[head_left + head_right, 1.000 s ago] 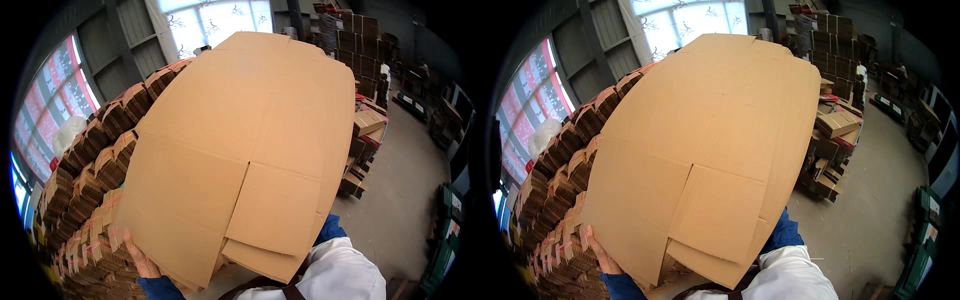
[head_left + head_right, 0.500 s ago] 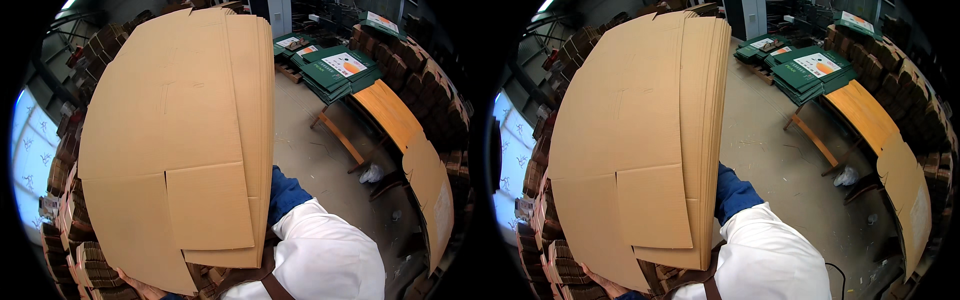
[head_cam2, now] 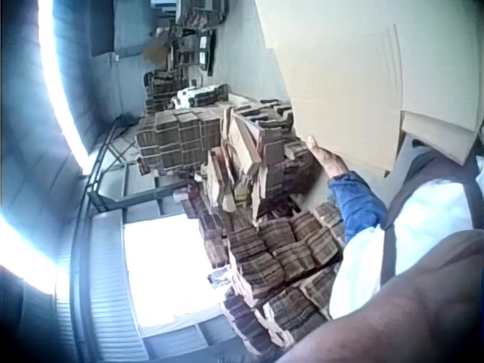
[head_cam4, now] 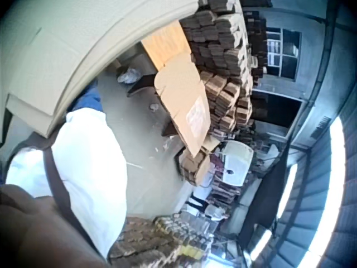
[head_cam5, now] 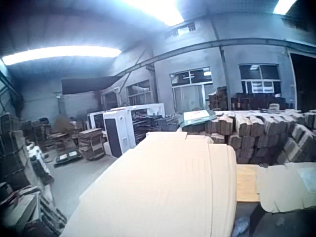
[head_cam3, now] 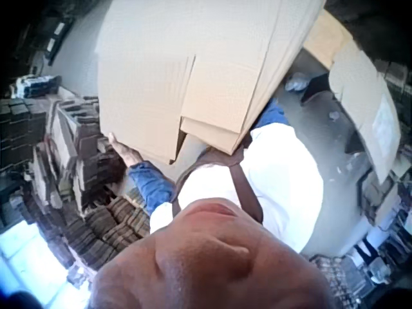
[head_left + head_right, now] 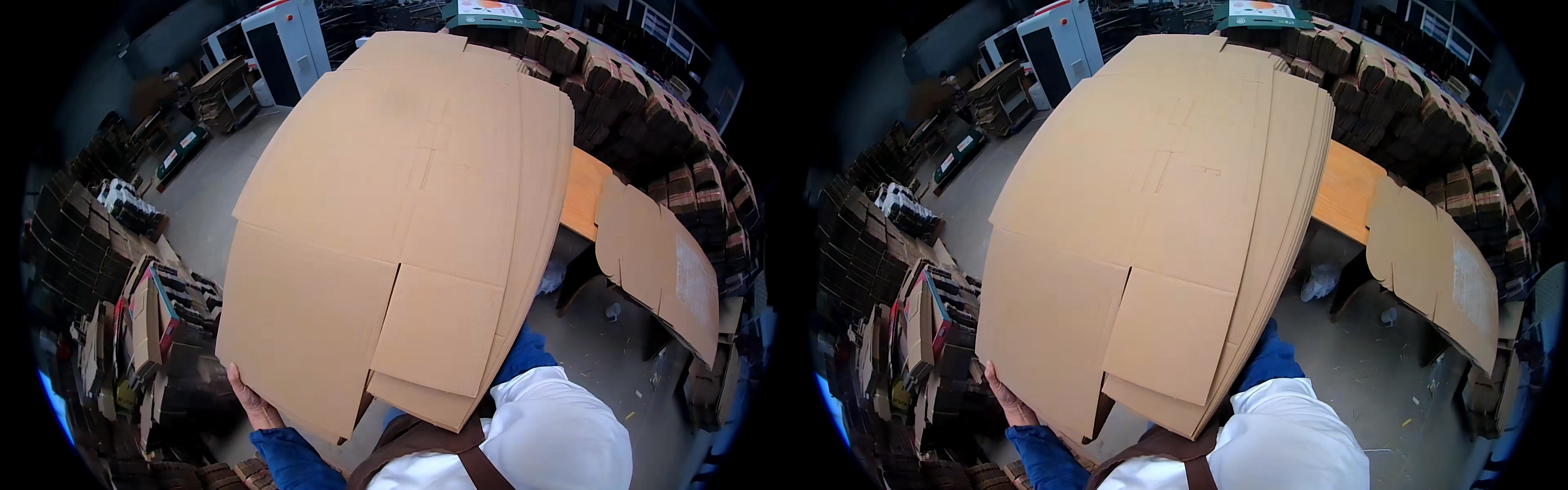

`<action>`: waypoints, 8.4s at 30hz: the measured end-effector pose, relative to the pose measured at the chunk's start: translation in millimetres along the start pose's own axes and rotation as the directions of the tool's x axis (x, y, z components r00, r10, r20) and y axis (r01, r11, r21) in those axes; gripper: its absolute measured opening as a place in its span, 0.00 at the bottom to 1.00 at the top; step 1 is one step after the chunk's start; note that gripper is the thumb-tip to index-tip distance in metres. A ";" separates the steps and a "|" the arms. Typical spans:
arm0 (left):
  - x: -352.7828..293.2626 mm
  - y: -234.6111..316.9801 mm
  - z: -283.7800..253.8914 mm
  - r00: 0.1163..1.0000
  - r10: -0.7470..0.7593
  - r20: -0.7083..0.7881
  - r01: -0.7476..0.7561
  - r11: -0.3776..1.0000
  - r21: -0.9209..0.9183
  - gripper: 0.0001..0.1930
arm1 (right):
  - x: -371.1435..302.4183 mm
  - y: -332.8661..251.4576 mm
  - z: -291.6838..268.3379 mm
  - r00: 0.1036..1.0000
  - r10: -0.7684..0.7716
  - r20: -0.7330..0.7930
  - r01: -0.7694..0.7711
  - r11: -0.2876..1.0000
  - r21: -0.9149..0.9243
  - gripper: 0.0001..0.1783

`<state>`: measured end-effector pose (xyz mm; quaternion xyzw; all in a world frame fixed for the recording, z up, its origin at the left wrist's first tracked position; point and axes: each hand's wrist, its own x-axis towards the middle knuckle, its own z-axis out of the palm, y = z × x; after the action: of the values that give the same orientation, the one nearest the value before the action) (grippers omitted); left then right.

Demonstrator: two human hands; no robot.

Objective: The person applies a white adhesive substance to a large flat cardboard sheet using a small spatula. They scoop the substance from a container and spread it in parallel lines across the surface. After finishing the application, they pick up the treated cardboard and place it on a stack of similar sheets.

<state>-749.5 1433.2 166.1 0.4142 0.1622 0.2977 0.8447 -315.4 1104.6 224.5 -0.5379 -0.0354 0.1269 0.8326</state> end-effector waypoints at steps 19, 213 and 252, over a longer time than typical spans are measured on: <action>189.2 -445.9 351.7 0.693 -0.581 0.427 0.638 0.770 0.013 0.34 | 47.7 -121.3 -431.9 0.737 -0.098 -0.669 0.007 0.990 -0.138 0.29; 856.4 -609.1 434.6 0.522 -0.715 0.464 0.058 0.573 0.818 0.30 | 370.0 80.3 -244.7 0.539 0.190 -0.821 -0.724 0.603 -0.336 0.41; 824.8 -555.2 529.7 0.658 -0.595 0.460 -0.118 0.523 0.844 0.33 | 474.2 6.5 -351.0 0.731 -0.072 -0.678 -0.592 0.428 -0.683 0.61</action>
<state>366.2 1373.1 21.5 0.8061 0.0039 -0.1299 0.5773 209.9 914.2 34.9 -0.8897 0.2693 0.0441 0.3660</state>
